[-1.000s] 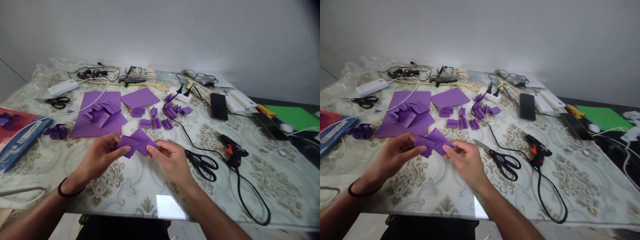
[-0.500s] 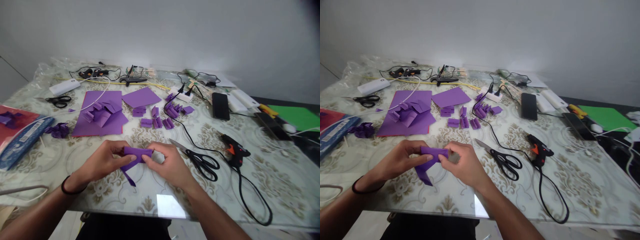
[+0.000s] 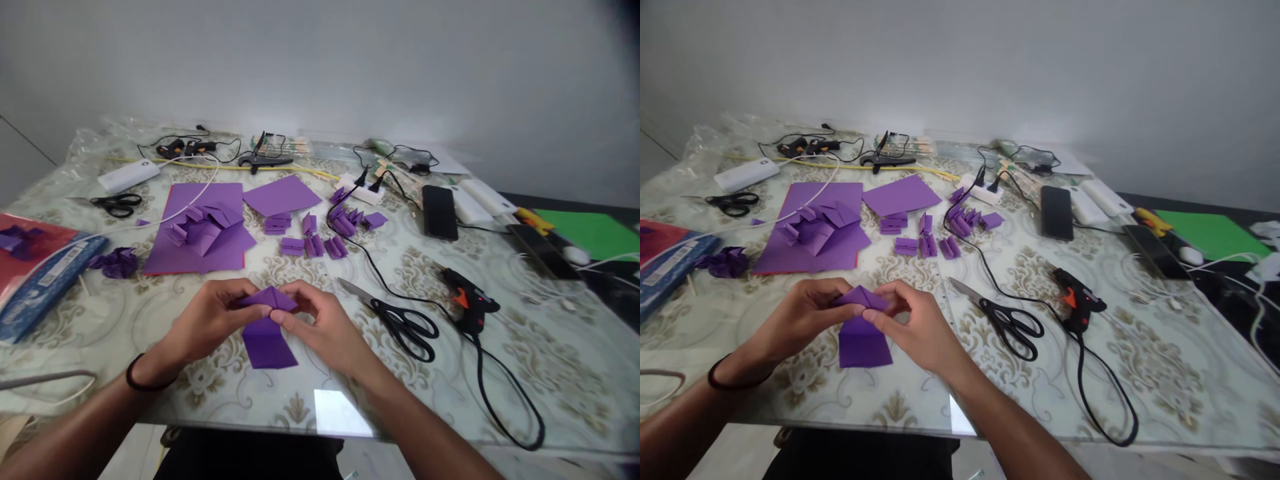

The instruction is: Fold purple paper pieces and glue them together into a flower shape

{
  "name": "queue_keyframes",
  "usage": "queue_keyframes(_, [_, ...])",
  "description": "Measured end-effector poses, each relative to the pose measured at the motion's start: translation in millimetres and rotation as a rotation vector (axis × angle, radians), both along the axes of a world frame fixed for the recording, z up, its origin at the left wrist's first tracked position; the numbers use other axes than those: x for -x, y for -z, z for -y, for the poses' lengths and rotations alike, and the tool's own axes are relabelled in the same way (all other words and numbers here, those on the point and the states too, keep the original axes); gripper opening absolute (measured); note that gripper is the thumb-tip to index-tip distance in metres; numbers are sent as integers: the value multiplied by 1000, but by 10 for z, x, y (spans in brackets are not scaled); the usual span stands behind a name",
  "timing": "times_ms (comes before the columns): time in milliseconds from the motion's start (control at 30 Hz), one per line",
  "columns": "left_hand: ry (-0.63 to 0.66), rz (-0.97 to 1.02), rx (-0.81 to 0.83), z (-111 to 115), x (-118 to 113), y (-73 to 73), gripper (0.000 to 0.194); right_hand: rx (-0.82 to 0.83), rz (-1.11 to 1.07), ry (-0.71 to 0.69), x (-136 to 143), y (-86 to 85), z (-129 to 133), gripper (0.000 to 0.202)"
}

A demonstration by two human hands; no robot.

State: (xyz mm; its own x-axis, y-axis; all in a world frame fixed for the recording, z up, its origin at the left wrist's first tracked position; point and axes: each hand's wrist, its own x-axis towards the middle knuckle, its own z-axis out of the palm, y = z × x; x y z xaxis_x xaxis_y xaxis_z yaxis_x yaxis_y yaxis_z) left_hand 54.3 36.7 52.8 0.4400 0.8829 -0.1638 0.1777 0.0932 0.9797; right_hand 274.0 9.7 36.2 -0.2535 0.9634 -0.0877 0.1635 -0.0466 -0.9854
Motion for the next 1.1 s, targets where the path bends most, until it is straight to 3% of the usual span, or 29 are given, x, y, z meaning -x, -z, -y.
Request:
queue_keyframes(100, [-14,101,8,-22,10,4,25,36,-35,10,13,11,-6,27])
queue_keyframes(300, [57,-49,-16,-16,43,-11,35,-71,57,-11,9,-52,9,25])
queue_keyframes(500, [23,-78,-108,11,29,36,41,-27,12,0,37,-23,26,28])
queue_keyframes(700, [51,-129,-137,16,21,-14,45,-39,33,-42,41,-26,17,28])
queue_keyframes(1100, [-105,-119,-252,27,6,-109,55,46,-66,-46,46,-22,20,19])
